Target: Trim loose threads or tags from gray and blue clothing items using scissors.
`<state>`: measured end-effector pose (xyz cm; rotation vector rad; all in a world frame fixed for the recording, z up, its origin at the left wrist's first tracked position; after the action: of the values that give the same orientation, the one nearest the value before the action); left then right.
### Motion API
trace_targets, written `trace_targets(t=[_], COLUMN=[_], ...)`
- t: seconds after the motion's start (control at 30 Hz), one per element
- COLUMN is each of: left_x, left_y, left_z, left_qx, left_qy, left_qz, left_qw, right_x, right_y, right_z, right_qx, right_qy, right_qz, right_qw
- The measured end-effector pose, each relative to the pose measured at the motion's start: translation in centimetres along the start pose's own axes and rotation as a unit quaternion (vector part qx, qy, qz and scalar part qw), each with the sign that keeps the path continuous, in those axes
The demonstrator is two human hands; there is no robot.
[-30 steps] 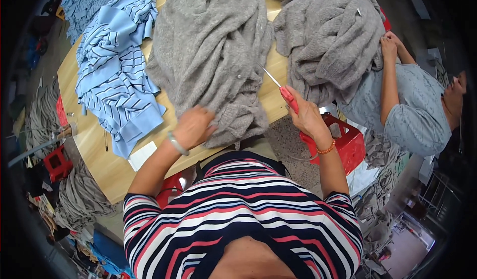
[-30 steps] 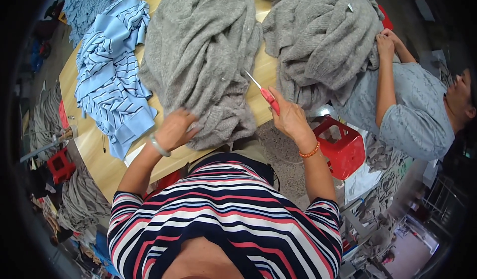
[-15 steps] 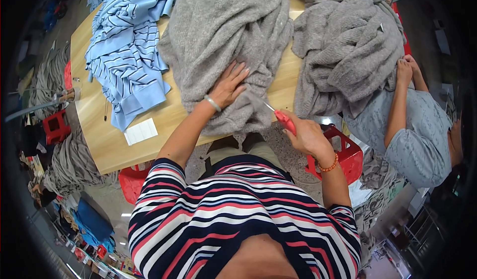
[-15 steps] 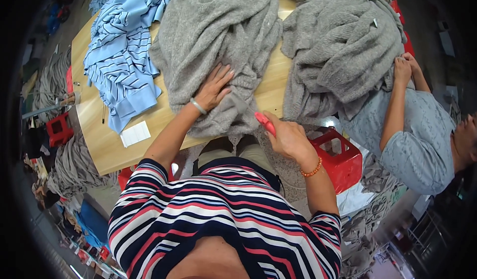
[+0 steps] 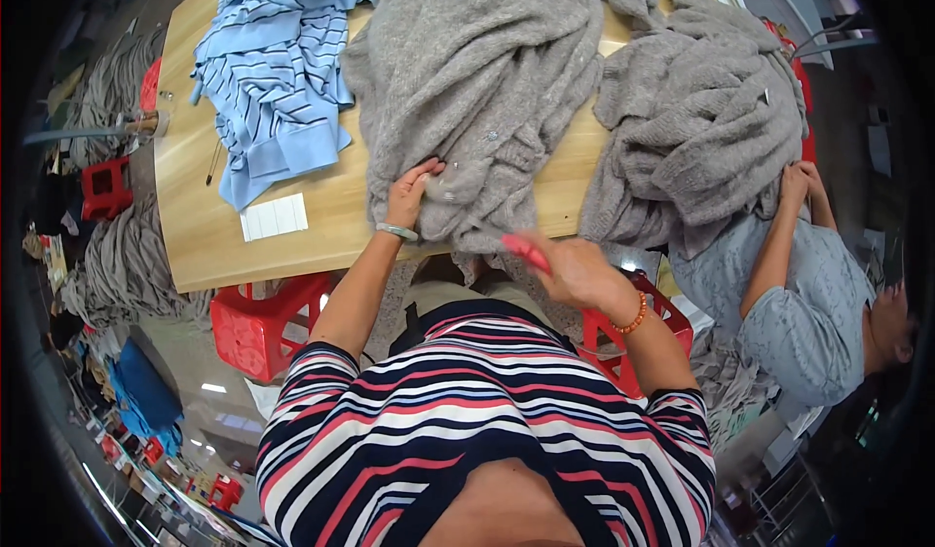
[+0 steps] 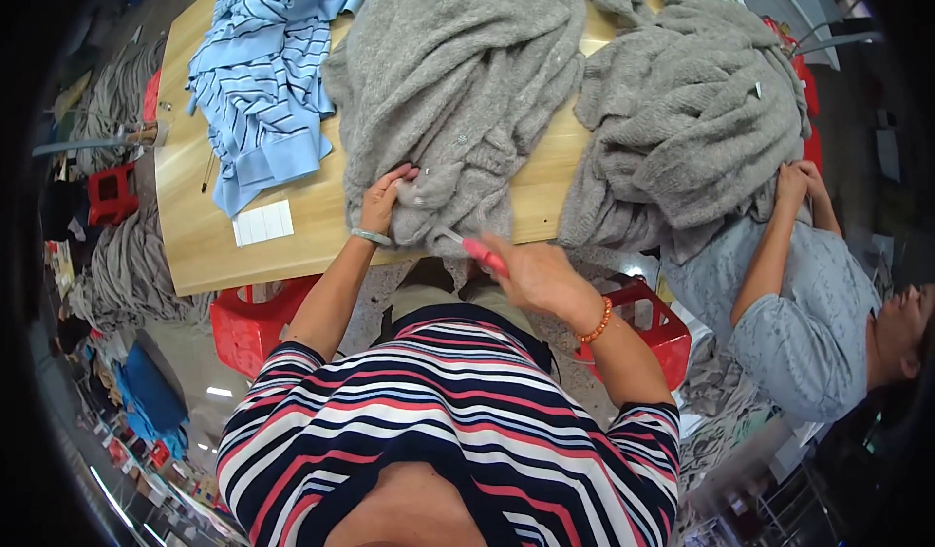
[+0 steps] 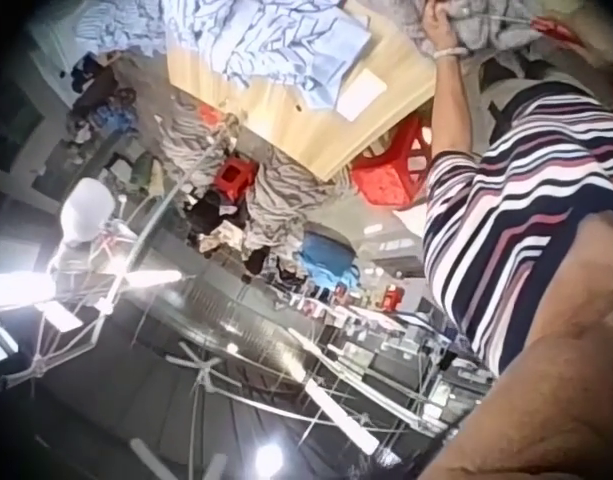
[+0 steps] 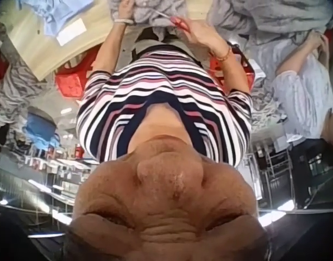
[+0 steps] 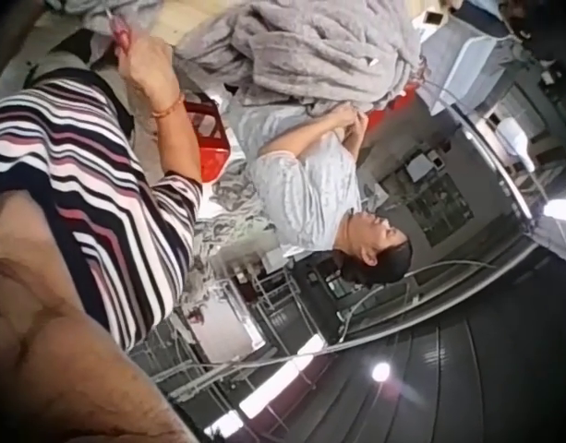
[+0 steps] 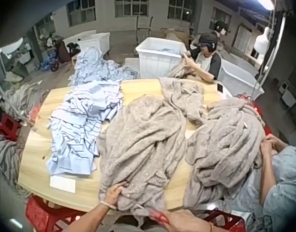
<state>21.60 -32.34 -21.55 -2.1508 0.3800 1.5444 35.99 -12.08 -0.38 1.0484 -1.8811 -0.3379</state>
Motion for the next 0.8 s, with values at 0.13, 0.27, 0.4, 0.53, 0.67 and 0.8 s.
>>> trace_targets(t=[0.13, 0.27, 0.4, 0.53, 0.67, 0.8], left_x=[0.9, 0.6, -0.5, -11.9, -8.3, -11.6], left_y=[0.0, -2.0, -0.6, 0.2, 4.9, -3.2], left_z=[-0.2, -0.1, -1.2, -4.8, -1.0, 2.0], left_qx=[-0.007, -0.02, -0.041, -0.257, -0.31, -0.191], left_qy=[-0.013, -0.034, -0.027, -0.297, 0.02, -0.095], left_qz=[0.102, 0.059, 0.172, 0.554, 0.319, 0.173], left_qw=[0.995, 0.997, 0.984, 0.734, 0.895, 0.962], right_x=[-2.0, -1.6, 0.4, -2.4, -3.0, -3.5], right_y=[3.7, 2.5, 2.0, 3.1, 4.0, 6.2], right_z=[1.0, 0.9, 0.1, -0.6, -0.4, -0.9], right_qx=[-0.122, -0.073, 0.019, -0.066, -0.112, -0.201], right_qy=[-0.063, -0.045, -0.002, -0.038, -0.03, -0.002], right_qz=[-0.034, -0.044, 0.013, 0.043, 0.046, 0.111], right_qw=[0.99, 0.995, 1.0, 0.996, 0.992, 0.973])
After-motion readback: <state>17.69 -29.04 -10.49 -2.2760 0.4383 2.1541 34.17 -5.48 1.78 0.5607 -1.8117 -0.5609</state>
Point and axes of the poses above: each hand's wrist, its own z-axis towards the middle knuckle, its own y-axis out of the back of the hand, x = y × z, the point moved 5 cm from there along z, towards the middle knuckle, and after that the axes turned 9 degrees about z, right-handed, at the moved point
